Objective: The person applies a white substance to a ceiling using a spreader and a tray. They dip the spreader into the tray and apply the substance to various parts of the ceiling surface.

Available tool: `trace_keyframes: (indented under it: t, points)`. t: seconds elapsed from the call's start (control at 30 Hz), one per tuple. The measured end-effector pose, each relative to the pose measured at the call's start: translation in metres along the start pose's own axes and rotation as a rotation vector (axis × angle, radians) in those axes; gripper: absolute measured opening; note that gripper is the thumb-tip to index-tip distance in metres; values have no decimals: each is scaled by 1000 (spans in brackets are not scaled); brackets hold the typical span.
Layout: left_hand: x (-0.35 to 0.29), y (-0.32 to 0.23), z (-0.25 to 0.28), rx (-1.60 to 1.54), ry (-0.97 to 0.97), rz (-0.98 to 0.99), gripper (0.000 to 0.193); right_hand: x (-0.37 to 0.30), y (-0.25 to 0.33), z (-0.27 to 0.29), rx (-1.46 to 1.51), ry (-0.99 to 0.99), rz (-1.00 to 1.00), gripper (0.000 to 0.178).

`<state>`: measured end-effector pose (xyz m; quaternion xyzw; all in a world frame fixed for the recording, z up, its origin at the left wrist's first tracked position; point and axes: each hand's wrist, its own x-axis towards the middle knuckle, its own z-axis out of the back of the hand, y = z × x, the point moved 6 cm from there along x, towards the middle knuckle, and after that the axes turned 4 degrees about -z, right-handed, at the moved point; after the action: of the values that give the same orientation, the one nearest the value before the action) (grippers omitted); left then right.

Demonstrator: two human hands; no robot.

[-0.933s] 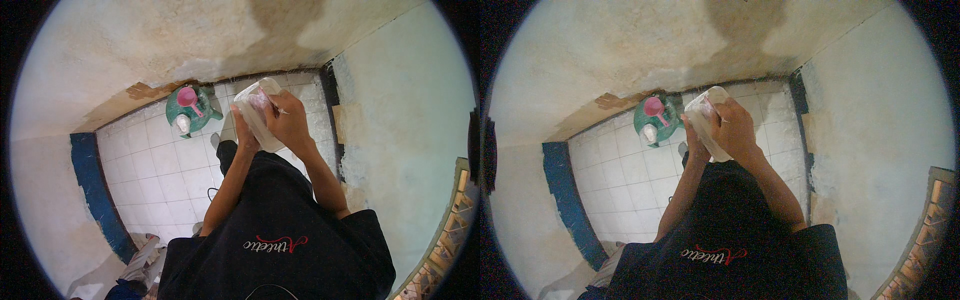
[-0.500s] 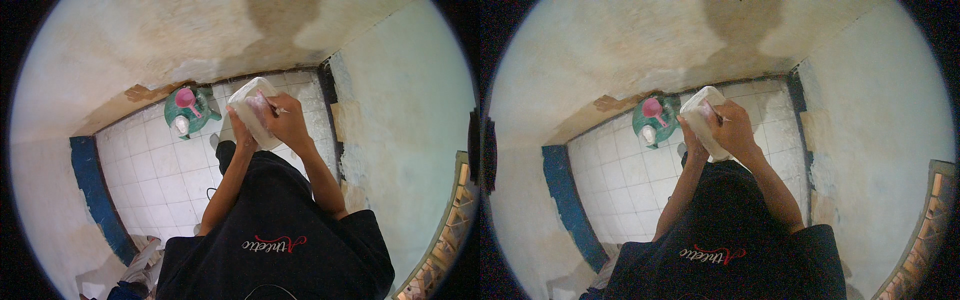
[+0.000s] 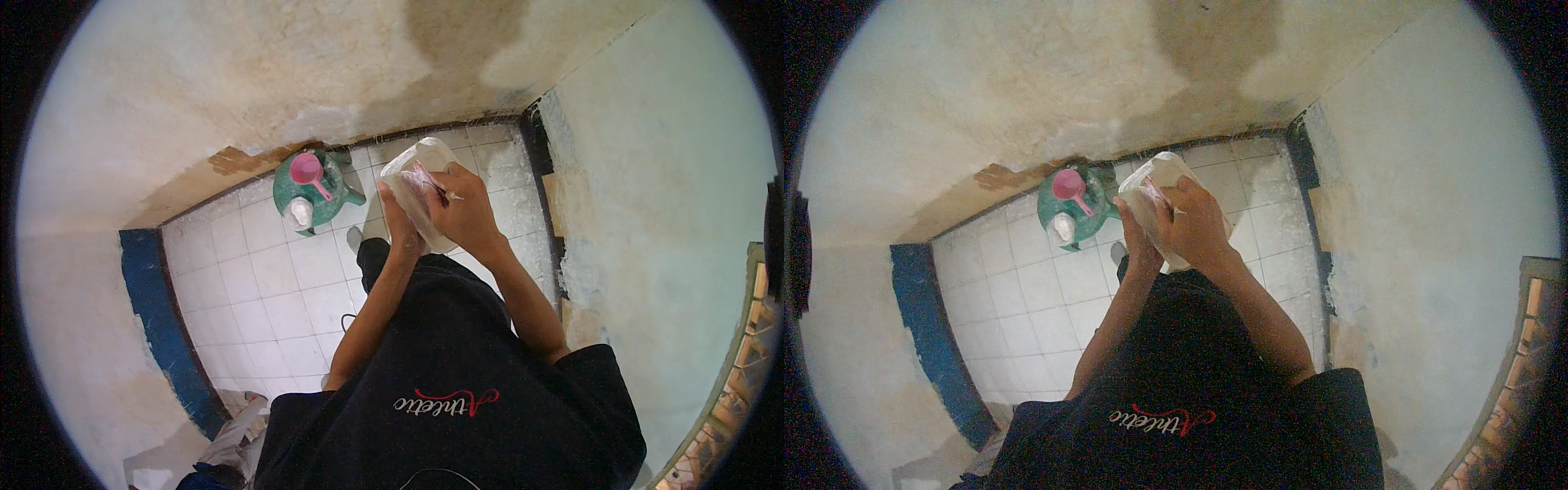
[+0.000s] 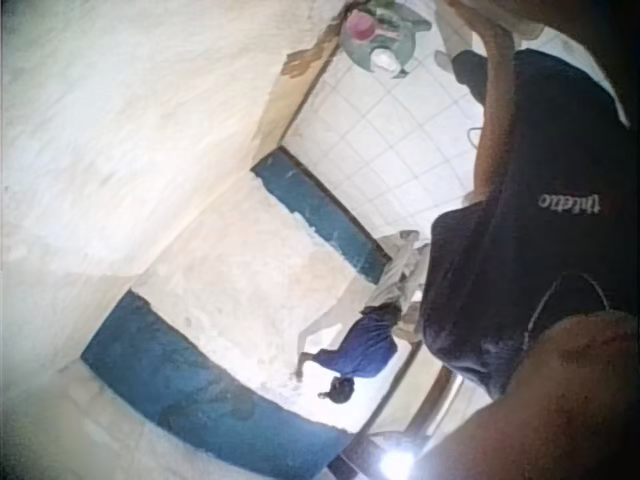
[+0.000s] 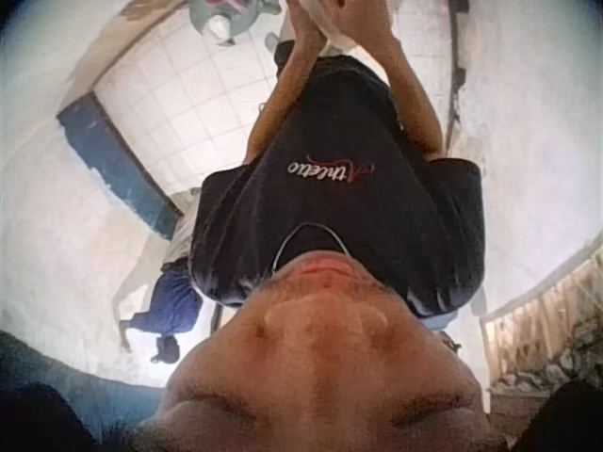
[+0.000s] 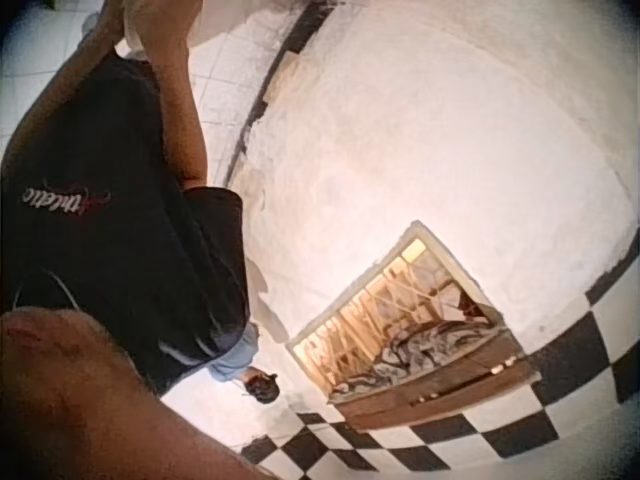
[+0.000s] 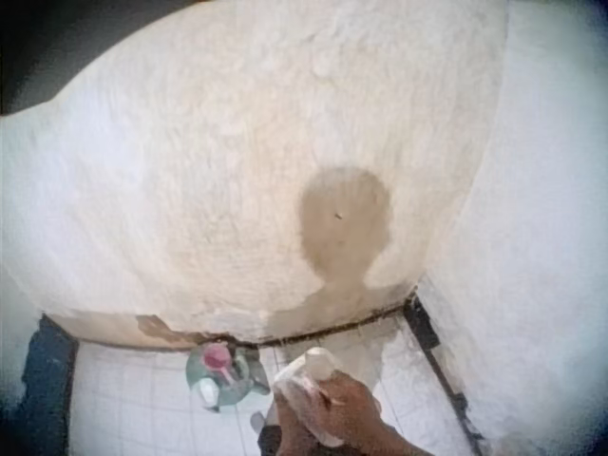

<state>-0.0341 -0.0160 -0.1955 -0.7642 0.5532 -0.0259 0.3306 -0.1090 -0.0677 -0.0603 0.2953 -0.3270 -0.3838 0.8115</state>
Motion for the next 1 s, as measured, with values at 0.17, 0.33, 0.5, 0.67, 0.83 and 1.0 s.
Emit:
trace_keyframes:
  t: [0.17, 0.33, 0.5, 0.67, 0.83, 1.0]
  points:
    - [-7, 3, -2, 20, -44, -5, 83, -9, -1, 6, 23, -1, -7, 23]
    - [-6, 11, 5, 66, -84, -22, 79, -14, 12, 15, 28, -21, 28, 20]
    - [-8, 21, 18, -31, 3, -36, 78, -22, -7, 16, -42, -39, 5, 16]
    - [-12, 31, 10, -65, 40, 56, 81, -33, -24, 8, -97, 130, -214, 23]
    - [-16, 41, 2, -94, 100, 94, 80, -38, -32, 9, -129, -21, -188, 20]
    - [-19, 46, -8, -3, 106, 83, 78, -44, -39, 22, -128, -19, -228, 18]
